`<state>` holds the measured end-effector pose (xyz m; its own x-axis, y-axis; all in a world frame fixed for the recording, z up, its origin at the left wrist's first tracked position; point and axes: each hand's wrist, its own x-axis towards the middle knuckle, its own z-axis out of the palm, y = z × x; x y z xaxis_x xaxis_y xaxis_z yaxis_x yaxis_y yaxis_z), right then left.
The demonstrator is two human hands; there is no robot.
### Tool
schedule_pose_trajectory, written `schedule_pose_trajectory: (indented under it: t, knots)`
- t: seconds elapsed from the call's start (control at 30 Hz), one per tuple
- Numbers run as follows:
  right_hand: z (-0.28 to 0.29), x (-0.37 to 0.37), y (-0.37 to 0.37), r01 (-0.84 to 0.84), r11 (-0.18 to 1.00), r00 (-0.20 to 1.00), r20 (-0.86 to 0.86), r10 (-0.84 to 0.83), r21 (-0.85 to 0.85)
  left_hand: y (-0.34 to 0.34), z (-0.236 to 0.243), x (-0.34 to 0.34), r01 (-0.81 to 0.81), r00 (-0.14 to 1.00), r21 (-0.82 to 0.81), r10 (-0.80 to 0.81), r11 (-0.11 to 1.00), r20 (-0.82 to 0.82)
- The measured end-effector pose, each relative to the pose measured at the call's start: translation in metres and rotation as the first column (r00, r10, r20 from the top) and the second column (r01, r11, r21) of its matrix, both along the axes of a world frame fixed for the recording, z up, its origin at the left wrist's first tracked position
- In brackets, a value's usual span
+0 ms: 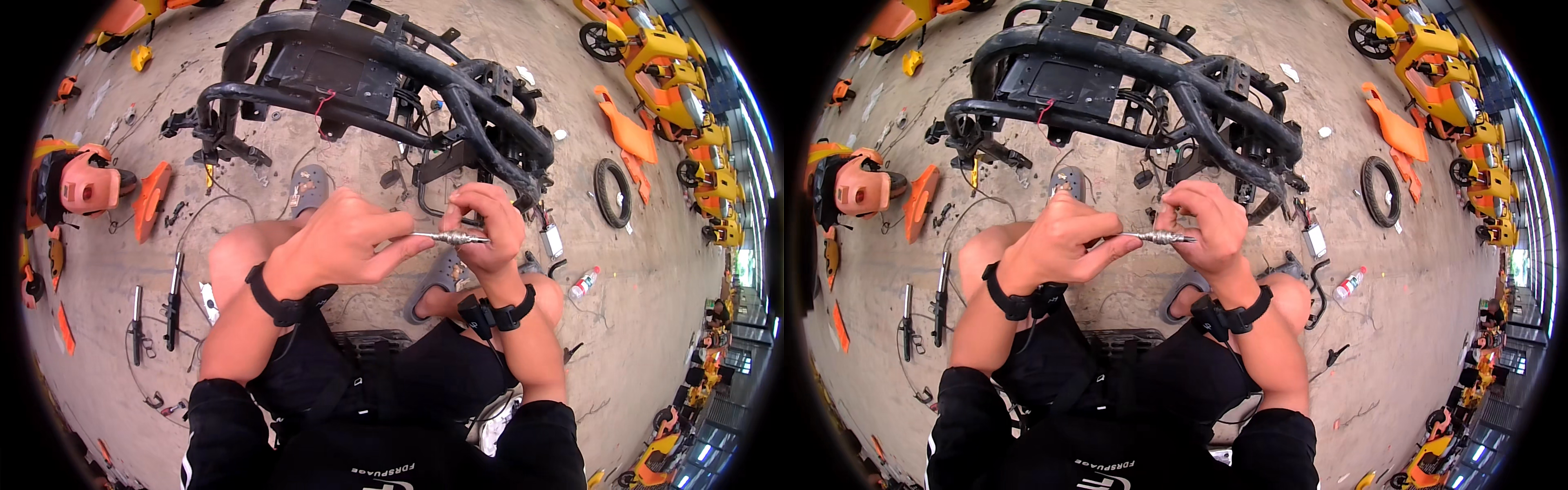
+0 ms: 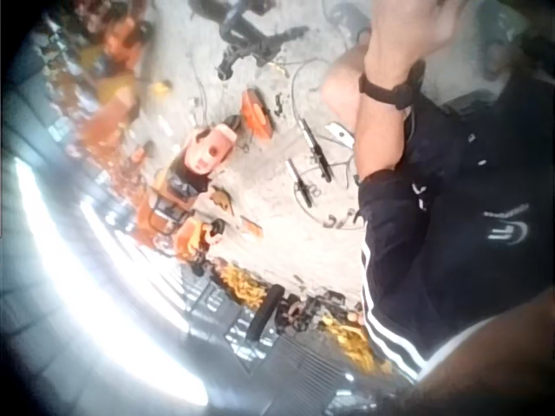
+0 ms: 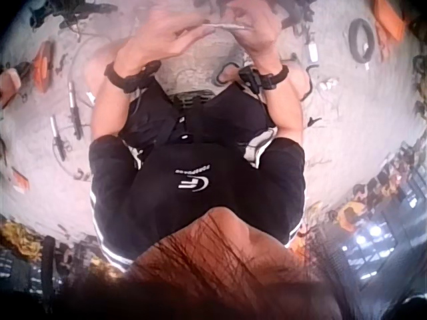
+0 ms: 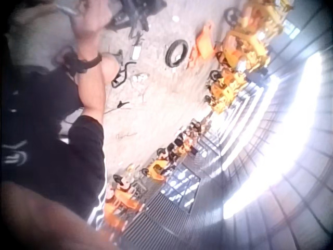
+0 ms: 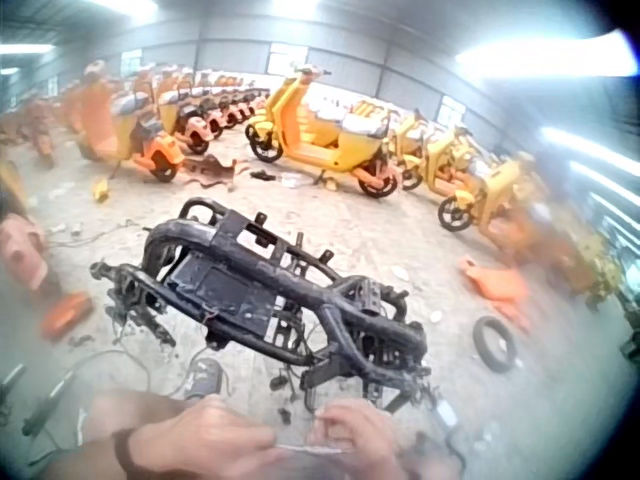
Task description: The person works on a scooter frame by hand and with a screwdriver, handling wiring and small mechanical components.
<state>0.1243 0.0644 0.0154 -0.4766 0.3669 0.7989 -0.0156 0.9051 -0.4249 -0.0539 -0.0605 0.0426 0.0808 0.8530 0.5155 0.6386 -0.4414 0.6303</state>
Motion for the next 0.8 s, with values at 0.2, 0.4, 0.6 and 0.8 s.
schedule_pose_trajectory:
  t: [0.2, 0.4, 0.6, 0.8]
  knots:
    - [-0.003, 0.006, 0.006, -0.004, 0.996, 1.0, -0.003, 0.004, 0.085, 0.0, 0.001, -0.002, 0.016, 1.0, -0.015, -0.016, 1.0, 0.001]
    - [0.005, 0.005, 0.006, -0.064, 0.977, 0.997, 0.057, 0.054, 0.204, 0.0, -0.002, -0.002, 0.029, 0.999, 0.011, -0.029, 1.0, 0.02]
    - [0.008, 0.002, 0.008, -0.113, 0.974, 0.992, 0.084, 0.098, 0.198, -0.002, -0.001, -0.003, 0.032, 0.999, -0.013, -0.032, 0.999, 0.014]
    - [-0.002, 0.0, 0.006, -0.081, 0.99, 0.992, 0.108, 0.069, 0.112, -0.003, 0.0, -0.004, -0.014, 1.0, -0.055, 0.012, 0.998, -0.023]
